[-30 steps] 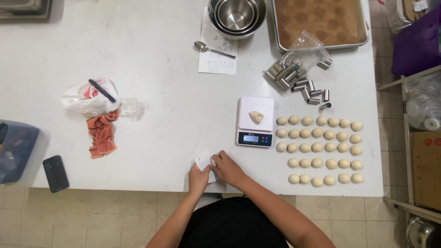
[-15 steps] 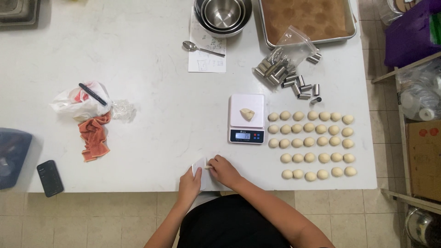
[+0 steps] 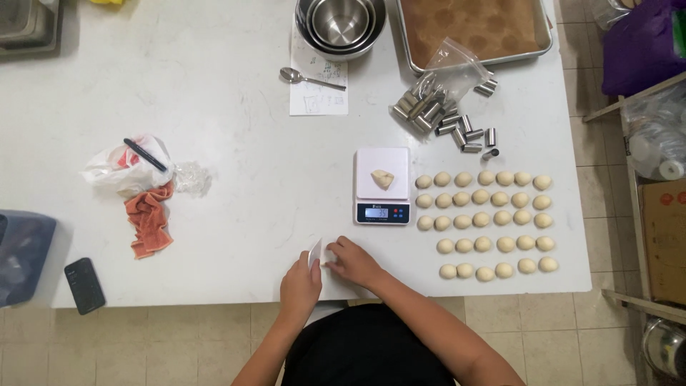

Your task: Portion dough using a scale and roll it into small balls by hand

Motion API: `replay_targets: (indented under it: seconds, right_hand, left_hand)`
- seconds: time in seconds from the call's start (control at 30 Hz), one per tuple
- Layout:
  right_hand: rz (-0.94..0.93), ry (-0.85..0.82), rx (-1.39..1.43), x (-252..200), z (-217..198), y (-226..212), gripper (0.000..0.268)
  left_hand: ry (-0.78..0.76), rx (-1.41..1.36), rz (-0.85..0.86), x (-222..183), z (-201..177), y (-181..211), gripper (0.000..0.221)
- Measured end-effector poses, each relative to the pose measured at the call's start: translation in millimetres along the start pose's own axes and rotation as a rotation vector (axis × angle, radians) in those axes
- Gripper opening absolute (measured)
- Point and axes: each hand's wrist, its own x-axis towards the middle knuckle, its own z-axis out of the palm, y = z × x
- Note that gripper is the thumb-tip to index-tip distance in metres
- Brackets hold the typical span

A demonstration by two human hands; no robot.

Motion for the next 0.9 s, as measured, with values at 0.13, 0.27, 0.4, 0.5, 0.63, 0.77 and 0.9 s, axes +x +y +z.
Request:
replay_targets:
  seconds: [0.13,0.27,0.4,0.5,0.63,0.77,0.9]
  right_hand:
    - [0.103,0.593,-0.117,14,-71,21,0.032]
    - [0.267,0.837,-0.206,31,-118,60,0.065]
    - [0.259,0.793,-0.22,41,-119,89,0.04]
    - [0.349,0.72,-0.309,42,-123,91,0.022]
    - [0.308,0.593,-0.334,38,-124,96,0.021]
    - [0.289,0.66,-0.102,33,-140,75,0.019]
    - [0.21,0.59,-0.098,2,-102,32,0.025]
  left_hand:
    - [-0.078,-0.081,0.077,23,-39,49,0.027]
    - [-0.101,-0.02,0.331,79,-38,111,0.025]
    - [-0.148,0.078,0.535,143,-26,164,0.019]
    - [-0.211,0.211,0.633,174,1,177,0.016]
    - [-0.294,0.272,0.631,187,26,177,0.02]
    - [-0.312,0.072,0.508,180,-1,188,0.032]
    - [-0.289,-0.189,0.343,144,-44,164,0.044]
